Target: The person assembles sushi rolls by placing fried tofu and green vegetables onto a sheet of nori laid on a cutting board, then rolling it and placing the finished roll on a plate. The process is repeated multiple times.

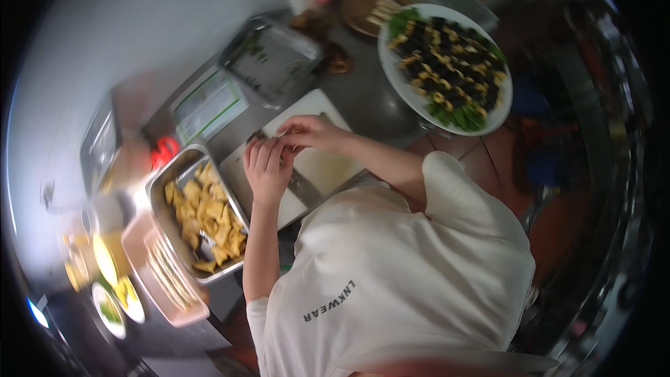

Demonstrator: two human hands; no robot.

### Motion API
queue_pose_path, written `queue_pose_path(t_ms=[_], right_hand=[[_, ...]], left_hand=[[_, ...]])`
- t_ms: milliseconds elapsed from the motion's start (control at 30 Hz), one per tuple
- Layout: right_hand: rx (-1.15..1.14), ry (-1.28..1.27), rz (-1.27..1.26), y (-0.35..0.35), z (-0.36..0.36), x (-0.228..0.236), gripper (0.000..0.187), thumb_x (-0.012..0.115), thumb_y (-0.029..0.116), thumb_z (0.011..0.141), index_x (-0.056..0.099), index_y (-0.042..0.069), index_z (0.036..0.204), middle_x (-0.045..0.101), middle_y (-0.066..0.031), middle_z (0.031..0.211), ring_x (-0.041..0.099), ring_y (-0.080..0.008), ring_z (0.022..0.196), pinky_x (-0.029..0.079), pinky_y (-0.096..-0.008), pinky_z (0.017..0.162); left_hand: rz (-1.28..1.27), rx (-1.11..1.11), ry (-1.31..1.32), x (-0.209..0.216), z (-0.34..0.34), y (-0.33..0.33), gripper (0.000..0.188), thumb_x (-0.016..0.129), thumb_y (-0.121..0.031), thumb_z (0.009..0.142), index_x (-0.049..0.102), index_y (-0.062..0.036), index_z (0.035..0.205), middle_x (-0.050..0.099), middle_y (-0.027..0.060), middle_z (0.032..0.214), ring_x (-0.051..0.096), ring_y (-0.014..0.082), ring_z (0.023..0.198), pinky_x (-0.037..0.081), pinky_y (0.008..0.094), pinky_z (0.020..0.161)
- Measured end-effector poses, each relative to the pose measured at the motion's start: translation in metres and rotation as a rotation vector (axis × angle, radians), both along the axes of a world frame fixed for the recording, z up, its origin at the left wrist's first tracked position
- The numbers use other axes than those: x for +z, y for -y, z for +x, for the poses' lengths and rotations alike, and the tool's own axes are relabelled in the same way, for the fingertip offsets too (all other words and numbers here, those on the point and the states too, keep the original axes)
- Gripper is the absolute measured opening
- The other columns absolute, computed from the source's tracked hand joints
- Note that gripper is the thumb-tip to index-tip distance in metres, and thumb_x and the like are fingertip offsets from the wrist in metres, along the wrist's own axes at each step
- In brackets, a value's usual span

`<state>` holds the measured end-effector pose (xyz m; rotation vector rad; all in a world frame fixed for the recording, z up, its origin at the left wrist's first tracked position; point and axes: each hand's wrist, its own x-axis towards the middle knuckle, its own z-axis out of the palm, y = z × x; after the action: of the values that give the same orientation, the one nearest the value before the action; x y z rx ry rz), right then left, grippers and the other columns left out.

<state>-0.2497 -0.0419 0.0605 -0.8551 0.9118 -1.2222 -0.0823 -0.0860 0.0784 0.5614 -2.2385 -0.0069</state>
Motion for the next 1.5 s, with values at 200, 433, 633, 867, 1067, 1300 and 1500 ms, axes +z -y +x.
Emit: queue_pose_path(t_ms=[200,433,633,867,1067,1300,1500], right_hand=[[-0.020,-0.610,-0.187,-0.032,-0.037,0.016,0.021,0.073,0.011,0.082,0.069,0.005,0.102,0.070,-0.0047,0.093,0.065,-0.0116,0.083,0.053,-0.0265,0.076],[-0.086,-0.909,-0.203,-0.085,-0.082,0.044,0.025,0.070,0.011,0.081,0.068,0.006,0.105,0.069,-0.0100,0.091,0.065,-0.0167,0.073,0.051,-0.0301,0.068],[-0.509,-1.088,0.058,-0.187,-0.196,0.093,0.026,0.073,0.013,0.079,0.070,0.009,0.104,0.069,-0.0074,0.099,0.065,-0.0157,0.087,0.051,-0.0287,0.079],[-0.466,-1.257,0.382,-0.258,-0.251,0.099,0.026,0.075,0.014,0.075,0.070,0.010,0.101,0.061,-0.0085,0.090,0.056,-0.0206,0.091,0.045,-0.0330,0.082],[-0.487,-1.375,0.241,-0.249,-0.254,0.073,0.025,0.075,0.014,0.073,0.072,0.014,0.098,0.057,-0.0067,0.099,0.052,-0.0249,0.104,0.041,-0.0355,0.092],[-0.418,-1.838,0.357,-0.222,-0.210,0.114,0.031,0.074,0.014,0.073,0.067,0.016,0.103,0.054,-0.0061,0.104,0.054,-0.0265,0.101,0.043,-0.0368,0.086],[-0.523,-1.631,-0.229,-0.110,-0.163,0.124,0.025,0.070,0.009,0.079,0.066,0.008,0.104,0.056,-0.0062,0.086,0.054,-0.0222,0.087,0.043,-0.0323,0.079]], left_hand=[[0.031,-0.029,0.032,-0.005,-0.021,-0.026,0.024,0.072,-0.007,0.071,0.067,-0.0088,0.094,0.064,0.0004,0.097,0.060,0.0191,0.092,0.044,0.0402,0.094],[0.167,-0.176,0.031,-0.017,-0.031,-0.046,0.067,0.078,-0.021,0.074,0.048,0.0016,0.130,0.056,0.0172,0.117,0.054,0.0346,0.107,0.043,0.0435,0.092],[0.401,-0.005,-0.073,-0.042,0.009,-0.046,0.059,0.062,-0.025,0.090,0.040,0.0061,0.134,0.042,0.0244,0.133,0.044,0.0387,0.120,0.037,0.0475,0.099],[0.477,0.078,-0.064,-0.062,0.028,-0.052,0.046,0.054,-0.022,0.094,0.044,0.0052,0.130,0.043,0.0246,0.132,0.043,0.0395,0.121,0.035,0.0478,0.101],[0.536,0.181,-0.075,-0.065,0.035,-0.055,0.040,0.053,-0.020,0.095,0.049,0.0029,0.126,0.044,0.0241,0.131,0.042,0.0399,0.121,0.033,0.0473,0.102],[0.570,0.326,-0.015,-0.065,0.047,-0.061,0.034,0.060,-0.018,0.090,0.055,-0.0038,0.120,0.044,0.0219,0.132,0.043,0.0396,0.118,0.034,0.0485,0.100],[0.516,0.347,-0.013,-0.063,0.049,-0.062,0.028,0.062,-0.016,0.088,0.060,-0.0058,0.113,0.047,0.0191,0.130,0.044,0.0380,0.116,0.034,0.0469,0.099]])
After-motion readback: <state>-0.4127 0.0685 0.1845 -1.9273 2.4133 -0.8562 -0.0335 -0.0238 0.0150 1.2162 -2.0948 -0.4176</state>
